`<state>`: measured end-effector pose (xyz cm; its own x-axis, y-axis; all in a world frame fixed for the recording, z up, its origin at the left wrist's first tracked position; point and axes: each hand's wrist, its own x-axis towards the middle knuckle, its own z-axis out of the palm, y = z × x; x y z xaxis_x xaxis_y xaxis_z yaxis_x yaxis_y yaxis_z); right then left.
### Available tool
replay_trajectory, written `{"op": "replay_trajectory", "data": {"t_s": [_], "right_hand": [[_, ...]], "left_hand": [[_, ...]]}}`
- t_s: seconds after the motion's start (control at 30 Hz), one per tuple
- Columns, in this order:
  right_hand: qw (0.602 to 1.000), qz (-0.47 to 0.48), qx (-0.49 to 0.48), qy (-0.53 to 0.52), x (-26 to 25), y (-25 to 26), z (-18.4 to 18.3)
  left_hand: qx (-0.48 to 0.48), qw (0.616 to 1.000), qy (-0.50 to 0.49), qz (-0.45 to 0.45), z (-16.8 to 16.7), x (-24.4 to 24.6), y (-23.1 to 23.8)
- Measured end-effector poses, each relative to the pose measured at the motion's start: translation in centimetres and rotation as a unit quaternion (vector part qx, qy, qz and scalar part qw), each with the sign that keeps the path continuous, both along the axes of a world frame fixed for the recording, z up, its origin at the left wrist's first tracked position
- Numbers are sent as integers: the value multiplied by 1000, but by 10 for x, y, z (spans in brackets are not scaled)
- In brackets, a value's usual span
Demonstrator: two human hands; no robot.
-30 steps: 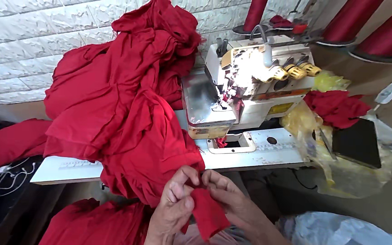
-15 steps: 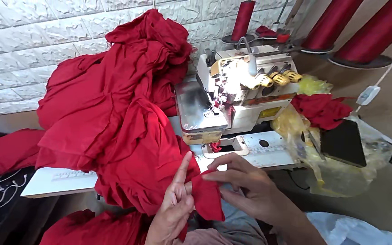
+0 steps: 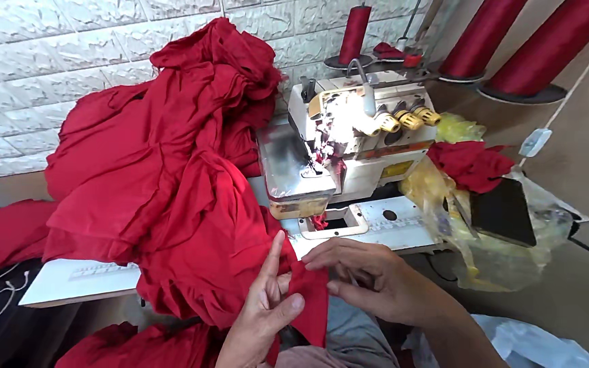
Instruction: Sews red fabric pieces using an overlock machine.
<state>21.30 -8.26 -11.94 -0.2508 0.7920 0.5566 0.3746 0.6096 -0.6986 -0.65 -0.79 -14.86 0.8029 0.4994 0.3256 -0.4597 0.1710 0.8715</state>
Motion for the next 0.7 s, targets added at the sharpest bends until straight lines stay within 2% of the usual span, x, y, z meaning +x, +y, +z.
{"op": "replay_trajectory", "data": {"t_s": [0.23,0.43,0.5,0.57,0.63,0.7], "right_hand": [[999,-30,13,-17,-4,3,-9],[993,-116,-5,-13,-18,3,-17],[988,-155,8,-8,-21,4,-20],[987,-155,14,45,-20,4,-22],[984,-111,-19,141,-18,1,-17],[985,-83,-31,149,-12,-4,-11]], "left_hand": [[-32,999,-11,-22,-1,4,-1],[67,996,52,28,-1,10,-6],[68,995,61,32,0,11,-7],[45,996,61,52,1,11,-9],[29,993,62,94,2,12,-11],[42,984,92,145,5,15,-14]]}}
